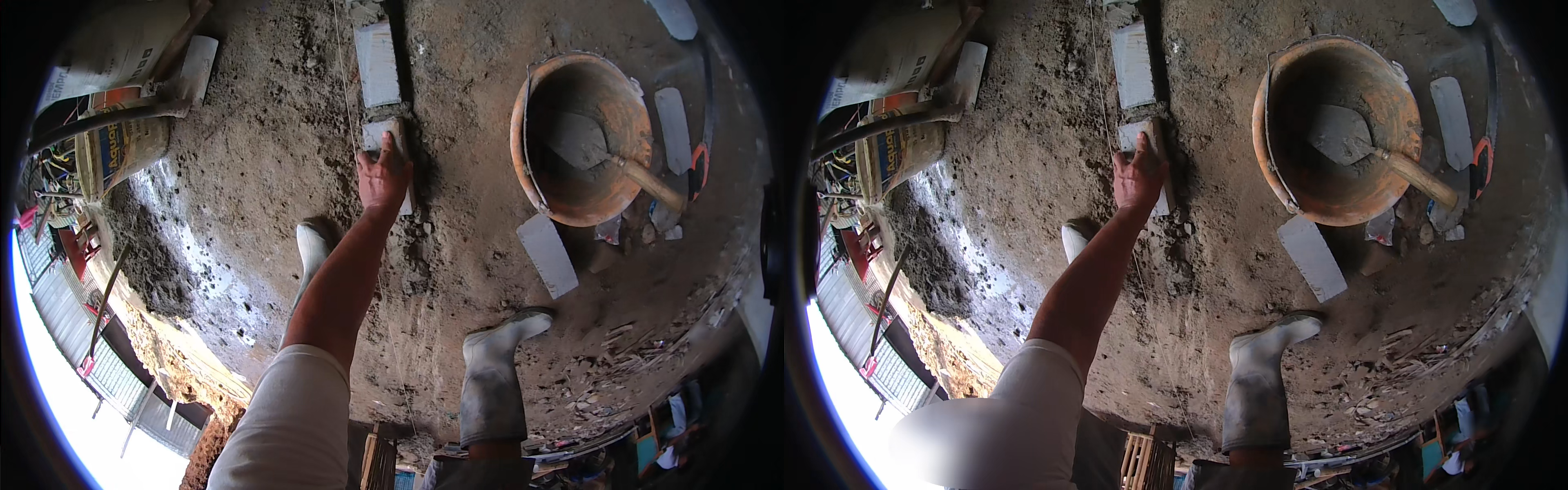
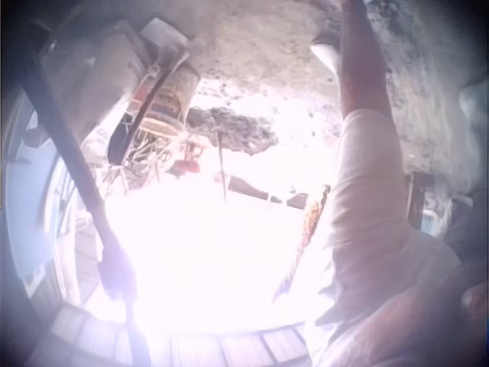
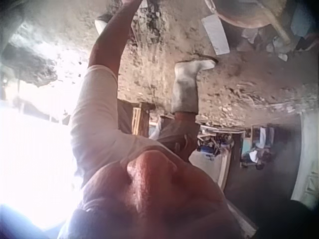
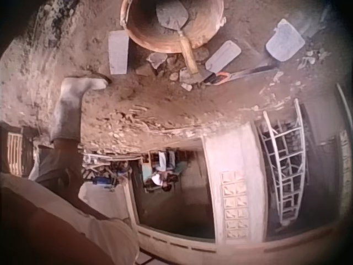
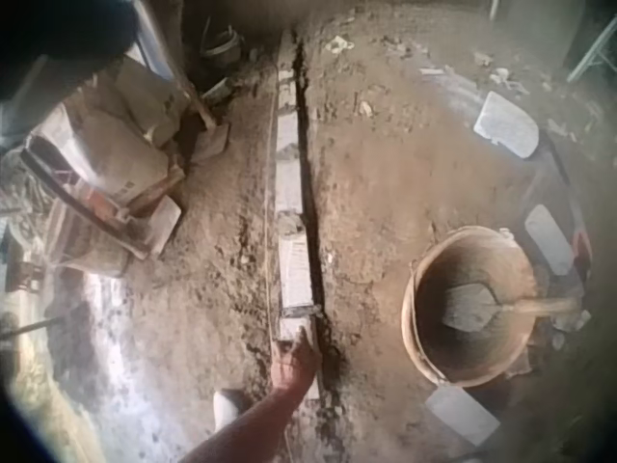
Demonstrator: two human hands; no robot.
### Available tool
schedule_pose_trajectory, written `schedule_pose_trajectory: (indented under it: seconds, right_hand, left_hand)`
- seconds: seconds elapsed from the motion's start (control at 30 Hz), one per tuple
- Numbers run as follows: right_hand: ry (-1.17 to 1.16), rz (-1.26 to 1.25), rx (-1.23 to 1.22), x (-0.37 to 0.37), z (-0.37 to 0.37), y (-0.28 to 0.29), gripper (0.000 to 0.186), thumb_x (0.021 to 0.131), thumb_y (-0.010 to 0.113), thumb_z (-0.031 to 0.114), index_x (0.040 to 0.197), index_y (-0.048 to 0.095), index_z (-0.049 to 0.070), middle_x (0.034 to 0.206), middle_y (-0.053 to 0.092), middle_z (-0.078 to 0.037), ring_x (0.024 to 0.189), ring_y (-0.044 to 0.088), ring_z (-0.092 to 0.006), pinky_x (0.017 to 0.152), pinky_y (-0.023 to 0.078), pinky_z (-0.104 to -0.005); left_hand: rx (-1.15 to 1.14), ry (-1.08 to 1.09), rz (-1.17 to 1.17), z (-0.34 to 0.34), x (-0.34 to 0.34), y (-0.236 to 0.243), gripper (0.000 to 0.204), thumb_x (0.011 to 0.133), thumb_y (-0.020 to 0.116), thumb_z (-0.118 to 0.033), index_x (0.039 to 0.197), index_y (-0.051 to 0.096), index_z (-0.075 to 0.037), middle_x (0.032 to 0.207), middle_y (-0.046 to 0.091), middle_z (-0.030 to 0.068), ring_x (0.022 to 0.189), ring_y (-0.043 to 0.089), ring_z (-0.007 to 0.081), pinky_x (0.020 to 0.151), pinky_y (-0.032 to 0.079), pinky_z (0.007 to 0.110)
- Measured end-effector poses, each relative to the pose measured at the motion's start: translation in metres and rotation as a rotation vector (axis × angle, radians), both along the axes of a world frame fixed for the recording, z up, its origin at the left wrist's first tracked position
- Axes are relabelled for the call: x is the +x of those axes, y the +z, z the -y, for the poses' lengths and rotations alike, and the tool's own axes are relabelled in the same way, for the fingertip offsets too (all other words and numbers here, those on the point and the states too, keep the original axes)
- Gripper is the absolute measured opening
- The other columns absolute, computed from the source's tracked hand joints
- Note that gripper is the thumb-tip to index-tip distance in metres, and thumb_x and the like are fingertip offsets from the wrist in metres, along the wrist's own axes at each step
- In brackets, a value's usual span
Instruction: The person scoops wet cement from a bucket using a trowel and spreads it along a line on the ground. They then place rectangular bricks into the cement, aligning them in a row. The person repeats this process, adding more cement and bricks to extend the line.
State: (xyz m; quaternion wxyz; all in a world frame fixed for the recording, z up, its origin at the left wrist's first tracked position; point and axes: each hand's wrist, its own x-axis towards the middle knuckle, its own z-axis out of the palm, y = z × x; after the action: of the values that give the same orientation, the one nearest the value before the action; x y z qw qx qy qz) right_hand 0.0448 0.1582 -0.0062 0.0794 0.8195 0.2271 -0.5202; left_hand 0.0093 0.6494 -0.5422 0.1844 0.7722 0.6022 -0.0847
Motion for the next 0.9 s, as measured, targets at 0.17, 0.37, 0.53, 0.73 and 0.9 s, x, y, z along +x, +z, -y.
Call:
schedule_pose_trajectory:
  seconds: [0.17,0.37,0.53,0.73,0.9]
  right_hand:
    - [0.023,-0.022,0.014,0.007,-0.015,-0.006,0.064,0.08,0.07,0.039,0.133,0.054,0.007,0.132,0.054,-0.022,0.126,0.045,-0.0421,0.106,0.032,-0.0575]
    - [0.042,-0.056,0.011,0.018,-0.03,-0.012,0.062,0.084,0.065,0.043,0.13,0.055,0.004,0.13,0.054,-0.022,0.122,0.047,-0.0416,0.106,0.031,-0.0571]
    - [0.034,-0.047,-0.015,0.013,-0.037,-0.007,0.064,0.085,0.063,0.046,0.131,0.055,0.002,0.131,0.053,-0.023,0.121,0.047,-0.0415,0.105,0.03,-0.0573]
    - [0.074,-0.04,0.031,0.013,-0.023,-0.011,0.07,0.081,0.067,0.044,0.136,0.051,0.004,0.133,0.052,-0.023,0.122,0.045,-0.043,0.105,0.03,-0.0585]
    - [-0.008,-0.065,-0.039,0.012,-0.047,-0.005,0.068,0.08,0.068,0.042,0.134,0.052,0.005,0.133,0.052,-0.023,0.12,0.046,-0.0437,0.105,0.029,-0.059]
  left_hand:
    - [0.062,-0.163,0.01,-0.024,-0.005,-0.026,0.07,0.081,0.07,-0.038,0.146,0.046,-0.026,0.114,0.052,0.0263,0.106,0.057,0.0429,0.086,0.054,0.047]
    - [0.087,-0.218,0.063,-0.037,-0.025,-0.041,0.077,0.08,0.075,-0.037,0.149,0.041,-0.025,0.127,0.044,0.0248,0.111,0.055,0.0427,0.091,0.051,0.047]
    - [-0.034,-0.026,0.131,-0.011,0.006,0.006,0.071,0.091,0.064,-0.04,0.152,0.035,-0.016,0.155,0.029,0.0235,0.132,0.038,0.0448,0.109,0.034,0.049]
    - [0.258,-0.152,0.101,-0.042,0.009,-0.024,0.059,0.1,0.048,-0.035,0.154,0.032,-0.018,0.162,0.025,0.0117,0.151,0.019,0.0343,0.118,0.019,0.056]
    - [0.223,-0.137,0.084,-0.034,0.013,-0.039,0.056,0.101,0.044,-0.032,0.154,0.033,-0.018,0.163,0.025,0.0077,0.152,0.017,0.0318,0.12,0.014,0.056]
